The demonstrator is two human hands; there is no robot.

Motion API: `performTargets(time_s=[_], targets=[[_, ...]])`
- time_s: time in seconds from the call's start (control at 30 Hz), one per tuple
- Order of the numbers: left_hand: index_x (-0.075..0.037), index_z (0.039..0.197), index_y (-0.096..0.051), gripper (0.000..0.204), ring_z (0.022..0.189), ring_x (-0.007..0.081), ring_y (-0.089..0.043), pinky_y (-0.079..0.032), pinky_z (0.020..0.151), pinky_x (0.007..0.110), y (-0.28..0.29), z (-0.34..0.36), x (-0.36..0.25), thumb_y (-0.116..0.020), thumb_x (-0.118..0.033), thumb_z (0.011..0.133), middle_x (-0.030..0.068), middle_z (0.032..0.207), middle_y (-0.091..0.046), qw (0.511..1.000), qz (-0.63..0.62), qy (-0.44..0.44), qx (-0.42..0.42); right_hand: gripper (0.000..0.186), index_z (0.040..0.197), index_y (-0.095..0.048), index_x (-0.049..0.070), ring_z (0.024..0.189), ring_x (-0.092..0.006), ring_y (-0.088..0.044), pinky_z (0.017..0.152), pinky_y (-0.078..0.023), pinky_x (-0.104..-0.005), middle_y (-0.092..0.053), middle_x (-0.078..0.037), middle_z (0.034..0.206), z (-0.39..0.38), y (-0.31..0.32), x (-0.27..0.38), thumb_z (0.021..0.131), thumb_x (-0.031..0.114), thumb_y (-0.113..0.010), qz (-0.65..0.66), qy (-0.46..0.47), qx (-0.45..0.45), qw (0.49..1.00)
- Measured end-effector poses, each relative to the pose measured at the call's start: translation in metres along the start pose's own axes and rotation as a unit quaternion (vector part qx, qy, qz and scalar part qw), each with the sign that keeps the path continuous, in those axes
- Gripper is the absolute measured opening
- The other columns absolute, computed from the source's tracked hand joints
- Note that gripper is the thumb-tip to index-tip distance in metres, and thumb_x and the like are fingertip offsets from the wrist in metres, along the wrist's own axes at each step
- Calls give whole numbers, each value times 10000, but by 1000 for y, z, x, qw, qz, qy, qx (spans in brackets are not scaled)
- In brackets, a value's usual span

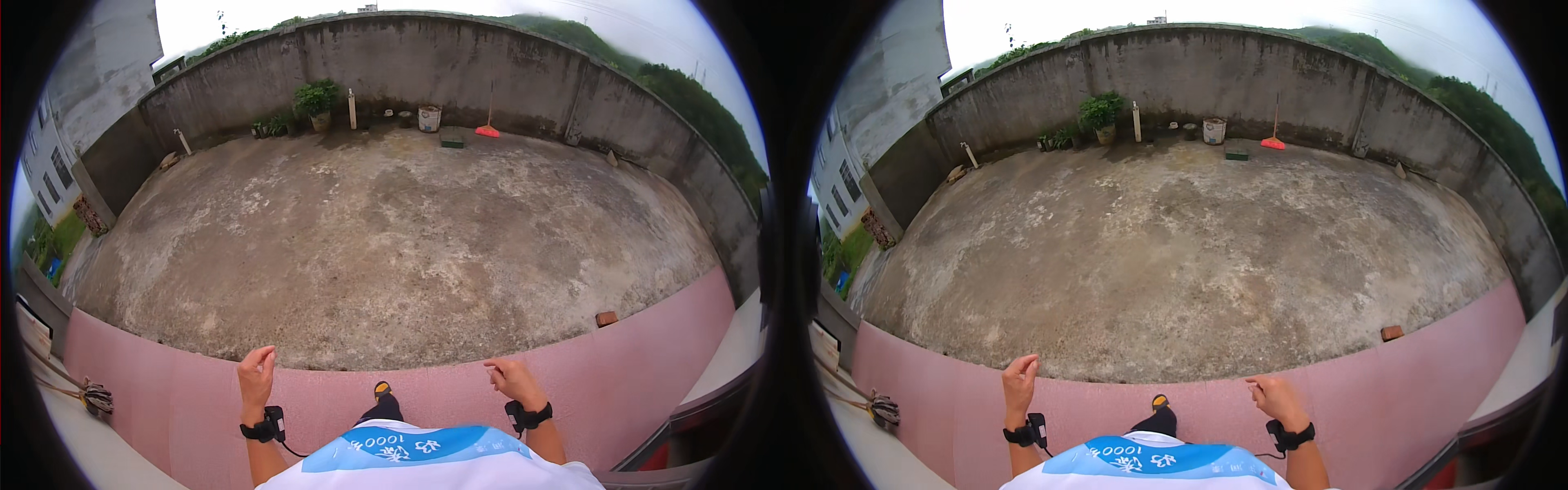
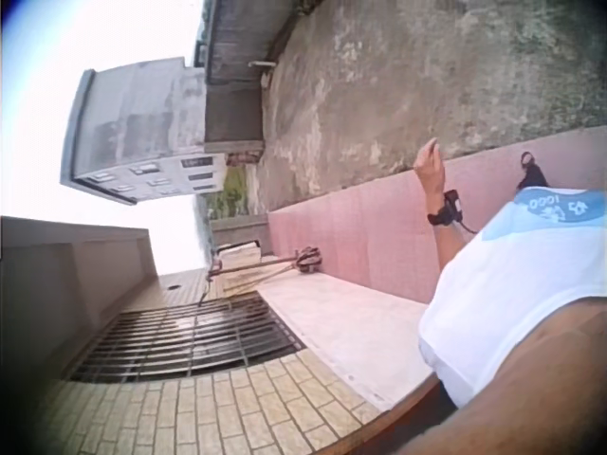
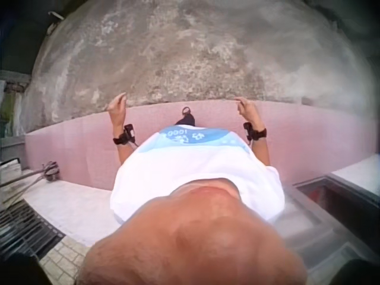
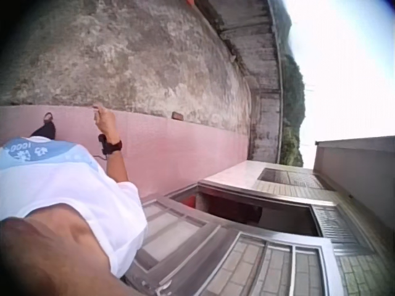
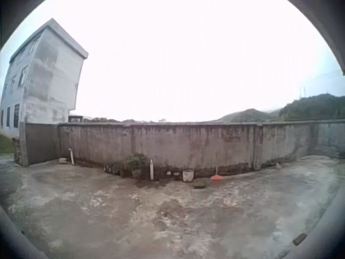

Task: The person sweeps debris into a dustpan on a concrete outdoor area using a broom and then picks up debris from near a plant and places it in the dustpan by hand.

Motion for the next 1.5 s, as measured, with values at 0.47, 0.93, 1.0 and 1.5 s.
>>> performTargets(time_s=[0.47, 0.93, 1.0, 1.5], targets=[[-7, 815, -592, 97, 661, 196, -571, -427, 584, 263, -283, 292, -104, -544, -52, 744, 112, 732, -589, 967, -54, -183, 169, 204, 926, -562, -27, 472, -128, -551, 449, -443, -248, -563, -86, 547, 131, 40, -176, 751, 60, -505, 57, -247, -70, 965], [-3, 801, -598, 102, 652, 181, -579, -436, 577, 258, -572, 497, -102, -542, -60, 738, 105, 718, -595, 978, -61, -133, 150, 214, 943, -543, -23, 509, -125, -559, 478, -456, -243, -569, -80, 582, 432, 185, -334, 763, 56, -459, 58, -221, -92, 969], [-3, 805, -598, 106, 650, 180, -578, -437, 579, 257, -614, 535, -103, -539, -63, 742, 106, 717, -594, 978, -64, -121, 158, 214, 947, -540, -24, 510, -125, -558, 479, -456, -241, -569, -82, 583, 485, 212, -356, 766, 55, -458, 14, -210, -88, 974], [-2, 815, -590, 103, 617, 165, -556, -424, 561, 249, -915, 840, -189, -550, -63, 744, 96, 710, -587, 940, -130, -214, 231, 232, 971, -528, -45, 524, -135, -551, 498, -453, -262, -579, -93, 646, 707, 303, -482, 775, 57, -456, 134, -405, -145, 893]])
Point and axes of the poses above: each hand's wrist, its own z-axis towards the middle knuckle, its own y-axis out of the back of the hand, x = y × z, the point moved 7 cm from there along z, towards the middle knuckle
